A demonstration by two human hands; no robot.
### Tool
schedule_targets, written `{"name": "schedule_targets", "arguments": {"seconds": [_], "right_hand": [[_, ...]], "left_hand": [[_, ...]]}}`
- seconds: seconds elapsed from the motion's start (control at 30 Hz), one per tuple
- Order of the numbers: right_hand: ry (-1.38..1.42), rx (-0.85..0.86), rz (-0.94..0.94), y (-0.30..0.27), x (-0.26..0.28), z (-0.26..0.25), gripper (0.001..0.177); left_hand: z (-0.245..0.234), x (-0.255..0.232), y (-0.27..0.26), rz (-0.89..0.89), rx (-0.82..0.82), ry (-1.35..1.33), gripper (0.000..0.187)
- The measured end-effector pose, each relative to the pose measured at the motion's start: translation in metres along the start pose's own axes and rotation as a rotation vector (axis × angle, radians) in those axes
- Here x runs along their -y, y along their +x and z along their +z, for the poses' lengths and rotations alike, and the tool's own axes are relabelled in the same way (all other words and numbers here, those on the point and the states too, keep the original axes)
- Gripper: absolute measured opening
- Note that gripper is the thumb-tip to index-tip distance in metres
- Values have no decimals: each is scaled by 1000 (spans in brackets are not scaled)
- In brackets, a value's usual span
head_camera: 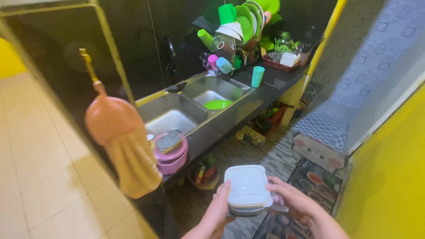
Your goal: The person moves a bean bag, washes a container, and plugs in an appliance.
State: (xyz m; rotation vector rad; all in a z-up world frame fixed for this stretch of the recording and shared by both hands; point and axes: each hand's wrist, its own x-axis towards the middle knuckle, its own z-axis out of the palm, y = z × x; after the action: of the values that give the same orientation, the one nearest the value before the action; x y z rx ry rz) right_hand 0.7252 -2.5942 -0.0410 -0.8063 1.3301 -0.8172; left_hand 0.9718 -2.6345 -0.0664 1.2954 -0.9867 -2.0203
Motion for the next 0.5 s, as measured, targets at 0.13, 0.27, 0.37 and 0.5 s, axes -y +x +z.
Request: {"name": "schedule_targets", "arguments": {"seconds": [0.13, 0.27, 0.37, 0.5], "right_hand": [[47, -29, 13, 39, 22, -13, 69], [71, -3, 20, 104, 32, -41, 71], [62, 88, -108, 221, -26, -112, 76], [83, 76, -87, 290, 1, -137, 80]], "left_hand": [[5, -17, 67, -33, -54, -25, 75], [-1, -36, 142, -43, -162, -26, 72], [-50, 86, 385, 301, -332, 28, 66], [-51, 41, 422, 271, -250, -167, 60]]}}
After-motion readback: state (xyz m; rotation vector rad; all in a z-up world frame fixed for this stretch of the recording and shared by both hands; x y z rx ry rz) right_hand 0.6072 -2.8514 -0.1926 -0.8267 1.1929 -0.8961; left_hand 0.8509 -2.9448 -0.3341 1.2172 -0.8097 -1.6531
